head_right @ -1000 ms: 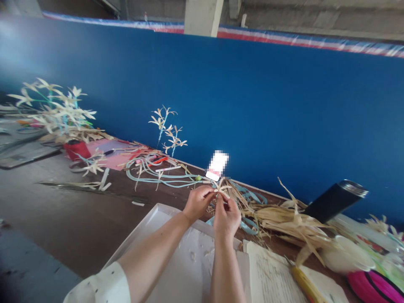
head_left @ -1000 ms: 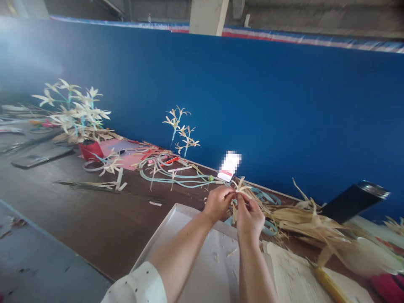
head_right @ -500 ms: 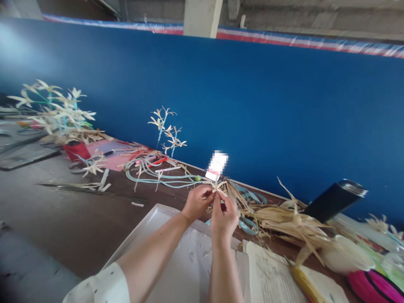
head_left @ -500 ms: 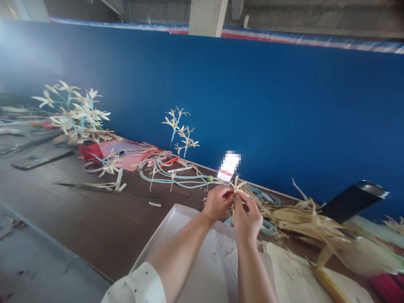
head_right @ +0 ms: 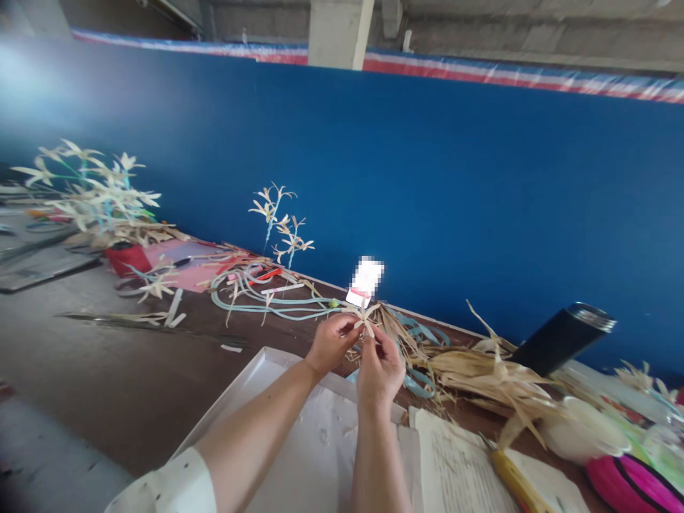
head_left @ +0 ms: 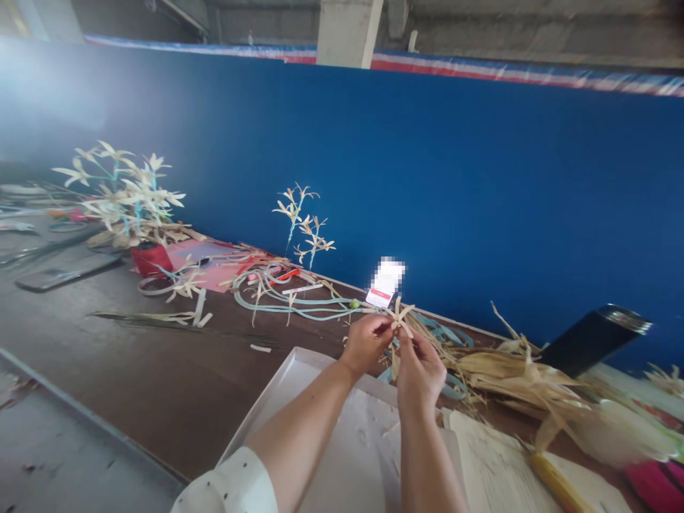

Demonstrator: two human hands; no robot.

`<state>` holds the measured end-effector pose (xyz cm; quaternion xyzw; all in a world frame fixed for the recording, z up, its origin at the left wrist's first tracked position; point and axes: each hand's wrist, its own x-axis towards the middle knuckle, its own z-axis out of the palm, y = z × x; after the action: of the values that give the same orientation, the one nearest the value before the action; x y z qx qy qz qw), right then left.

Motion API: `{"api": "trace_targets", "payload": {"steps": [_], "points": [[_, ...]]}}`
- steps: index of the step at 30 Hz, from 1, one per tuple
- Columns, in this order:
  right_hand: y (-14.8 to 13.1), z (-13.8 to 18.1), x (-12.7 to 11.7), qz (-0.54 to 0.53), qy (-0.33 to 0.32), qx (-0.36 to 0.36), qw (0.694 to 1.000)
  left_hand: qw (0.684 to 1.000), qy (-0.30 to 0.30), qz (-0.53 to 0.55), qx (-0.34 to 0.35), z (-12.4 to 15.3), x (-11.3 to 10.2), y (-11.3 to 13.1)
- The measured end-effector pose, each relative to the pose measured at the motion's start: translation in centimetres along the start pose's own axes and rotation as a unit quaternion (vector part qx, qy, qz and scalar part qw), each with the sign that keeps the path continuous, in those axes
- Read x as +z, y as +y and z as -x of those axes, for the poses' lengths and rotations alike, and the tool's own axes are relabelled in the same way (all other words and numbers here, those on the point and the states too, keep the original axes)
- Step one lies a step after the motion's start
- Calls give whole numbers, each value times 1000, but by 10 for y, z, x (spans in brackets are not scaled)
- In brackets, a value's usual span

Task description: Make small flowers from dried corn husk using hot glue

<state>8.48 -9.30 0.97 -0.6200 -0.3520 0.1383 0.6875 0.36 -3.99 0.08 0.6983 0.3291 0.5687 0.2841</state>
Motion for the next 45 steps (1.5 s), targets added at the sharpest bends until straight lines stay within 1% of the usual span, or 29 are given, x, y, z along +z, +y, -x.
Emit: {"api": "trace_targets", "payload": {"steps": [4, 9, 12, 16, 19, 21, 23, 25, 26, 28, 30, 34, 36, 37, 39, 40, 41, 42, 43, 45], "points": [[-4, 1, 1, -65, 7, 31, 997, 1000, 1, -2, 4, 0, 0, 0], [5, -5, 0, -108, 9, 44, 993, 1000, 2, -12, 14, 0, -1, 0], [12, -9, -1, -133, 25, 72, 988, 999, 7, -16, 31, 1, -1, -2], [16, -17, -6, -189, 58, 112, 974, 999, 14, -24, 20, 2, 2, -9], [4, -22, -11, -226, 80, 98, 966, 999, 10, -30, 12, 3, 4, -15], [-12, -24, -15, -242, 93, 79, 963, 999, 6, -30, 17, 3, 5, -16], [-32, -23, -24, -250, 93, 67, 961, 999, 5, -35, 30, 4, 5, -15], [-50, -20, -40, -244, 75, 62, 965, 998, 4, -45, 50, 4, 4, -13], [-57, -17, -52, -238, 60, 62, 967, 997, 3, -49, 63, 5, 3, -12], [-64, -12, -85, -225, 41, 58, 972, 994, 8, -51, 92, 5, 2, -11], [-61, -5, -129, -211, 60, 58, 974, 992, 18, -47, 117, 6, 2, -10], [-38, 21, -228, -160, 151, 120, 968, 988, 20, -58, 139, 8, 2, -11], [-26, 40, -267, -109, 205, 162, 959, 986, 33, -64, 148, 7, 2, -12], [-21, 50, -281, -76, 212, 183, 957, 985, 38, -66, 156, 7, 2, -13], [-12, 65, -300, 14, 223, 216, 950, 983, 39, -70, 166, 7, 2, -14], [-8, 69, -304, 75, 210, 227, 948, 983, 39, -73, 166, 7, 3, -14], [-5, 70, -306, 145, 187, 238, 942, 983, 39, -76, 165, 7, 2, -14], [-2, 69, -306, 213, 150, 243, 934, 983, 39, -78, 164, 7, 2, -14], [2, 66, -304, 268, 102, 240, 927, 983, 38, -79, 162, 7, 2, -13], [9, 53, -297, 371, 35, 214, 903, 983, 34, -81, 160, 7, 2, -12]]}}
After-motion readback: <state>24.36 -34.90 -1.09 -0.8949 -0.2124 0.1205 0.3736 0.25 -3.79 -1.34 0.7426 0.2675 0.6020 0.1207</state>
